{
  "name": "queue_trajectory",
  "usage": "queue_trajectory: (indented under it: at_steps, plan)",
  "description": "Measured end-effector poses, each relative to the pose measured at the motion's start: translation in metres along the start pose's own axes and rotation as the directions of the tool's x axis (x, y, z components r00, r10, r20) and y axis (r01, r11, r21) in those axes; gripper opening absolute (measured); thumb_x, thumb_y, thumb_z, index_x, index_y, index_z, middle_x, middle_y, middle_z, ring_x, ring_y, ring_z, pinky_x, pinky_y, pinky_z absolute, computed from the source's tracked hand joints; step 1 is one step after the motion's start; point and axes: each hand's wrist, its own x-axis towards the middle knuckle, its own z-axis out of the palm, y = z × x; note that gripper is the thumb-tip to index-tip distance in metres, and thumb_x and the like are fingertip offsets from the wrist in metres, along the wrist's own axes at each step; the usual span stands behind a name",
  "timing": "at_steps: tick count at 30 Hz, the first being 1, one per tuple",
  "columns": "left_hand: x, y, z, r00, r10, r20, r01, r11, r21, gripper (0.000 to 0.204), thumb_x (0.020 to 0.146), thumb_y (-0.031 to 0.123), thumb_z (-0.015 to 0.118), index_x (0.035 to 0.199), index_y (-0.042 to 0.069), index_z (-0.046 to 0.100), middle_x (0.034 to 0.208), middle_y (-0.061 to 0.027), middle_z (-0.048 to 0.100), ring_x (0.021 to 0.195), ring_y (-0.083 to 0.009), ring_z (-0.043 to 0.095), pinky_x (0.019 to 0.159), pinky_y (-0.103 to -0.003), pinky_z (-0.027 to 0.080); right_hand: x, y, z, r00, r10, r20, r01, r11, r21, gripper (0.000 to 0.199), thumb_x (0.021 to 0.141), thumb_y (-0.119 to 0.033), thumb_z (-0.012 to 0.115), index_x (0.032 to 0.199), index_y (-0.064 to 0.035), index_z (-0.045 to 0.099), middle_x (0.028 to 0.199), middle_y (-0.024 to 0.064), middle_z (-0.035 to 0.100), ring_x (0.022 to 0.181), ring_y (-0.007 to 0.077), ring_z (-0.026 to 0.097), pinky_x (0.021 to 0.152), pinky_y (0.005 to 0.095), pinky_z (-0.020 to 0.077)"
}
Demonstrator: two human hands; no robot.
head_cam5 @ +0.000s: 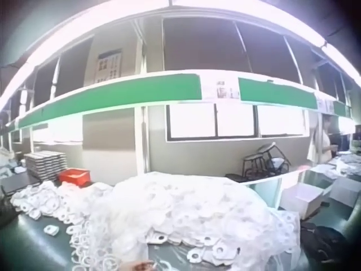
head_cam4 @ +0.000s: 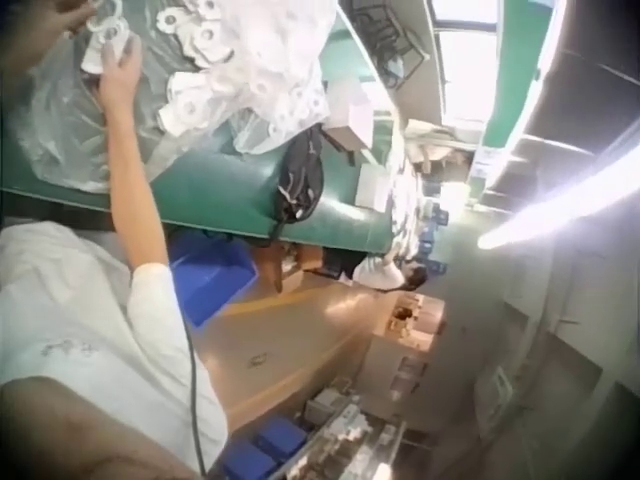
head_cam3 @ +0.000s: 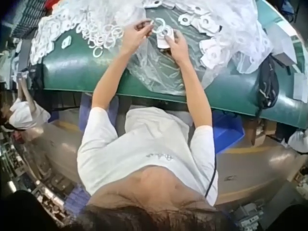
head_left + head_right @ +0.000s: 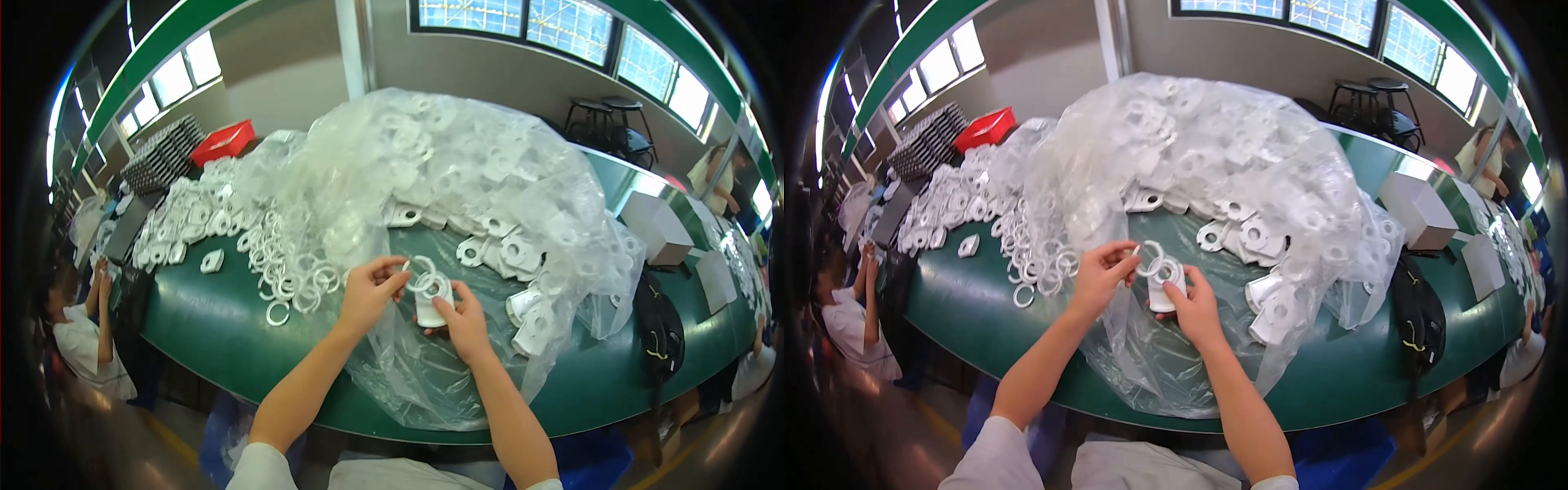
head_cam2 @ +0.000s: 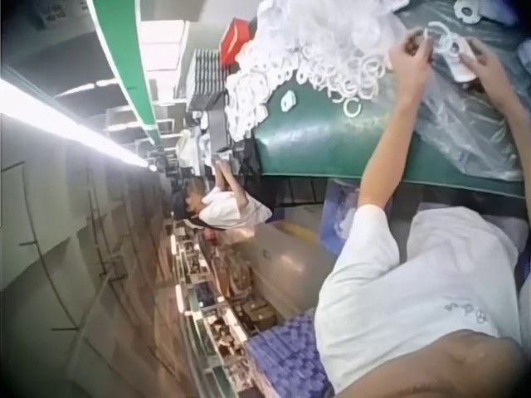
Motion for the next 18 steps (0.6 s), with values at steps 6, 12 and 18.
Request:
queue_trajectory:
  at_steps: [6,12,18]
  plan:
    - [-0.003,-0.001,0.013,0.998,0.045,0.042,-0.049,0.994,0.1,0.021,0.083,0.004,0.065,0.103,-0.002,0.063,0.074,-0.0024,0.062,0.06,-0.0056,0.053,0.054,-0.02,0.043,-0.002,-0.009,-0.004,0.999,0.003,0.035,-0.003,1.0,-0.003,0.043,0.08,0.004,0.048,0.122,0.0035,0.037,0.101,0.0198,0.061,0.083,0.0276,0.067,0.06,0.0292,0.0549]
    - [-0.004,-0.005,0.012,0.992,0.125,0.025,-0.127,0.97,0.206,0.021,0.081,0.004,0.067,0.101,-0.001,0.065,0.075,-0.0019,0.063,0.063,-0.004,0.054,0.056,-0.019,0.044,0.0,-0.006,-0.005,0.997,-0.005,0.075,0.005,1.0,0.007,0.047,0.077,0.006,0.047,0.122,0.0034,0.037,0.101,0.0197,0.061,0.083,0.0281,0.067,0.063,0.0304,0.055]
    - [-0.007,-0.005,0.013,0.98,0.192,0.059,-0.2,0.932,0.302,0.022,0.079,0.005,0.069,0.1,-0.001,0.066,0.075,-0.0032,0.064,0.066,-0.0056,0.057,0.059,-0.02,0.046,-0.001,-0.006,-0.002,0.998,0.01,0.061,-0.009,1.0,-0.019,0.038,0.086,0.001,0.049,0.123,0.0018,0.038,0.099,0.0184,0.062,0.081,0.0256,0.067,0.058,0.0279,0.054]
